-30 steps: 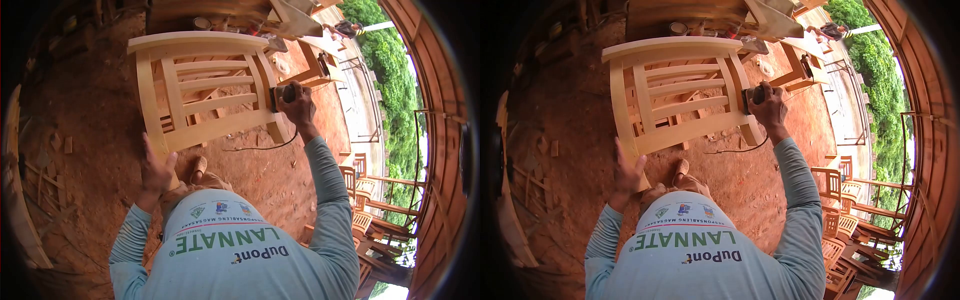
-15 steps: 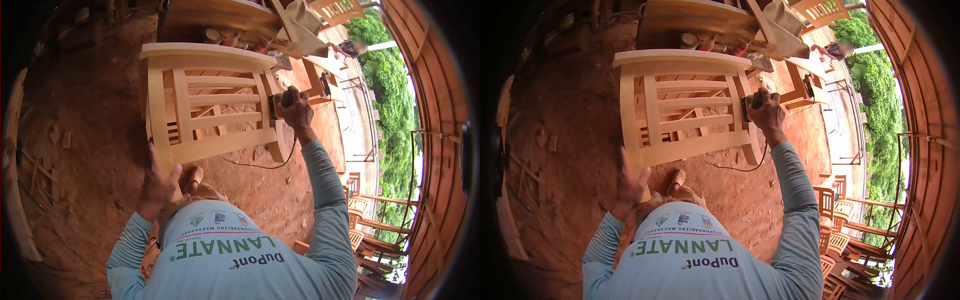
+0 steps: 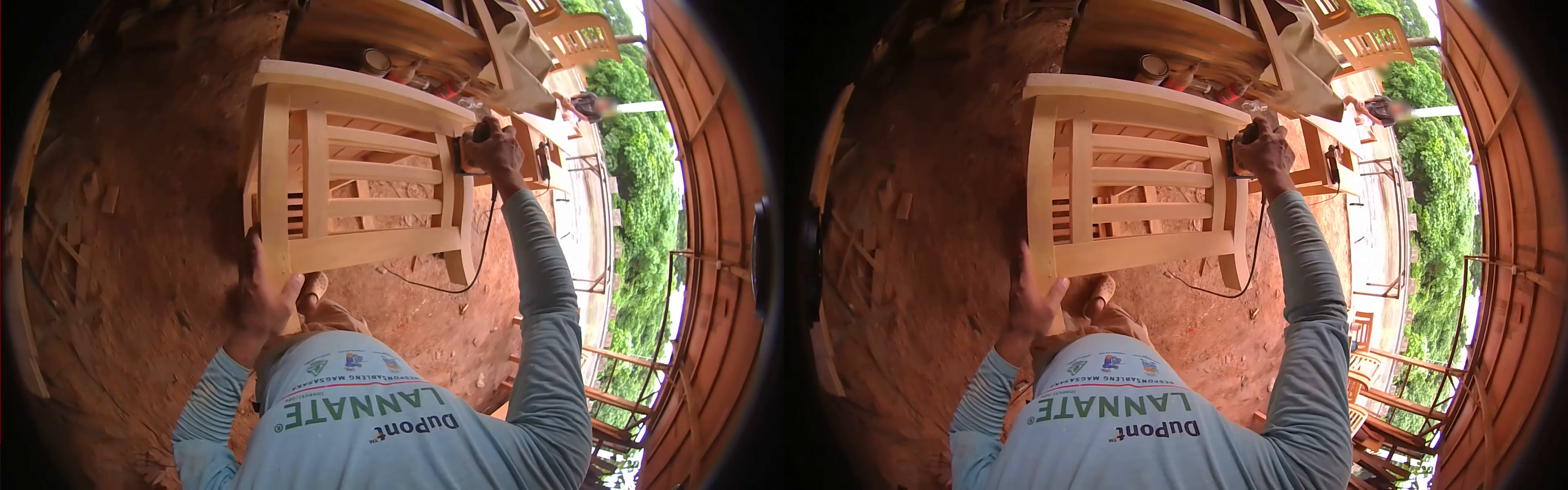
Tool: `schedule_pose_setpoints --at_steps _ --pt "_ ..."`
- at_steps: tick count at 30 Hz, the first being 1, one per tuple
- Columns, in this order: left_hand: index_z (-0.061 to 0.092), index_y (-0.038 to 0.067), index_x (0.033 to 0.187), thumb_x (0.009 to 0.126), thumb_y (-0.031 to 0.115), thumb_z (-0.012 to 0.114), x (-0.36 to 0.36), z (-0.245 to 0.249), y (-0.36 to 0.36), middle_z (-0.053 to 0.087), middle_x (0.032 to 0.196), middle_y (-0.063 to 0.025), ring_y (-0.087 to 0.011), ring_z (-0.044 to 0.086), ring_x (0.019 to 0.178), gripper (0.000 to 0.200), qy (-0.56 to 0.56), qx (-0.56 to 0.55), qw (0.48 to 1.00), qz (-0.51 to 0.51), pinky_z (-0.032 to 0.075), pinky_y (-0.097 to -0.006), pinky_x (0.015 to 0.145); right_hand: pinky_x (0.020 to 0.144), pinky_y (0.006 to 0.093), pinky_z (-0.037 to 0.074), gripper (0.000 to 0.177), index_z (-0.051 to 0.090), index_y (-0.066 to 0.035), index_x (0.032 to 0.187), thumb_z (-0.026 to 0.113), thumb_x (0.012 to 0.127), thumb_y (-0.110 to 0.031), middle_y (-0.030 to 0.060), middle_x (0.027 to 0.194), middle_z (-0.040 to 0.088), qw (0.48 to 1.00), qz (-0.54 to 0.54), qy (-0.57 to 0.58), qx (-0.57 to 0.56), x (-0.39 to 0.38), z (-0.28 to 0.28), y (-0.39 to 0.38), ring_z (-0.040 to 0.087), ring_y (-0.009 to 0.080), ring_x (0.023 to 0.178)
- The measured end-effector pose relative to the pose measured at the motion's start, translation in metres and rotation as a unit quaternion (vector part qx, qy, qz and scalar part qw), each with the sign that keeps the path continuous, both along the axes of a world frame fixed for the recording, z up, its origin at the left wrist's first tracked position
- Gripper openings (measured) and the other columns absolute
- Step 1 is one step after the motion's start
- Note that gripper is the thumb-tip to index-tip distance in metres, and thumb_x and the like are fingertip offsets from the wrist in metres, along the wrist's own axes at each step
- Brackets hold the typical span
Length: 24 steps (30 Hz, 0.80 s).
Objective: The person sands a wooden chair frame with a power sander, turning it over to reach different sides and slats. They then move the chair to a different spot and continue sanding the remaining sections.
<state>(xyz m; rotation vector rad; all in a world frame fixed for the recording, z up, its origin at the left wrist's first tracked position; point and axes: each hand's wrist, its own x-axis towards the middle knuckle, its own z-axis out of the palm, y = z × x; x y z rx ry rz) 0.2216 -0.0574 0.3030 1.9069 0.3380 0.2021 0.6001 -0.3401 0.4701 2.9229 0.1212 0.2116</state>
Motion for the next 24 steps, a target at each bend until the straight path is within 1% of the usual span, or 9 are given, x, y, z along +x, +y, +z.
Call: schedule_pose_setpoints --at_steps 1,4,7,14,19,22,24 --pt "0.018 -0.012 0.16 0.093 0.016 0.072 0.0 -0.002 0.0 0.051 0.149 -0.0305 -0.0382 0.055 0.136 0.091 -0.001 -0.01 1.0 -0.002 0.045 -0.0423 0.114 0.104 0.0488 0.052 0.072 0.06 -0.027 0.145 0.077 0.079 -0.051 0.0205 0.136 0.058 1.0 -0.004 -0.002 -0.003 0.003 0.0 0.001 0.065 0.0404 0.122" --pt "0.019 -0.005 0.162 0.085 0.017 0.074 0.001 -0.002 -0.002 0.036 0.159 -0.0311 -0.0476 0.039 0.146 0.097 0.029 -0.072 0.997 0.008 0.035 -0.0502 0.121 0.103 0.0486 0.052 0.072 0.061 -0.027 0.144 0.078 0.078 -0.052 0.0205 0.135 0.058 1.0 -0.006 -0.006 0.004 0.01 -0.001 0.002 0.065 0.0407 0.121" --pt "0.019 -0.005 0.162 0.085 0.018 0.075 0.001 -0.001 -0.001 0.035 0.16 -0.0308 -0.0474 0.038 0.146 0.098 0.028 -0.042 0.999 0.006 0.033 -0.0505 0.122 0.103 0.0483 0.052 0.072 0.061 -0.026 0.143 0.078 0.077 -0.05 0.0205 0.135 0.058 1.0 -0.013 -0.008 0.005 0.015 -0.001 0.005 0.066 0.0399 0.121" --pt "0.02 -0.004 0.161 0.083 0.017 0.074 0.001 0.0 0.0 0.034 0.161 -0.0296 -0.0475 0.037 0.148 0.098 0.036 -0.025 0.999 0.001 0.033 -0.0509 0.123 0.101 0.0464 0.053 0.072 0.062 -0.026 0.142 0.076 0.073 -0.043 0.0207 0.135 0.059 1.0 -0.007 -0.009 -0.003 0.034 -0.002 0.01 0.066 0.0391 0.12" --pt "0.021 -0.004 0.161 0.083 0.017 0.074 0.001 -0.002 -0.002 0.033 0.161 -0.0295 -0.0476 0.036 0.148 0.098 0.036 -0.044 0.998 0.006 0.033 -0.051 0.123 0.101 0.0454 0.053 0.075 0.06 -0.026 0.145 0.076 0.074 -0.043 0.0218 0.136 0.06 1.0 -0.007 -0.004 -0.015 0.04 -0.001 0.013 0.067 0.0389 0.12" --pt "0.02 -0.004 0.162 0.083 0.018 0.075 0.001 0.001 -0.001 0.033 0.161 -0.03 -0.0476 0.037 0.148 0.098 0.041 -0.025 0.999 0.004 0.033 -0.0512 0.123 0.101 0.0455 0.053 0.077 0.059 -0.026 0.146 0.077 0.074 -0.044 0.0226 0.136 0.06 1.0 0.004 -0.007 -0.022 0.044 -0.003 0.011 0.067 0.039 0.12" --pt "0.018 -0.009 0.161 0.089 0.02 0.073 0.001 0.001 0.0 0.044 0.154 -0.0313 -0.0432 0.048 0.14 0.095 0.033 0.006 0.999 0.0 0.041 -0.0463 0.117 0.101 0.0456 0.053 0.077 0.059 -0.026 0.146 0.077 0.073 -0.044 0.0228 0.136 0.06 1.0 0.011 -0.004 -0.026 0.043 -0.001 0.01 0.067 0.0391 0.12"
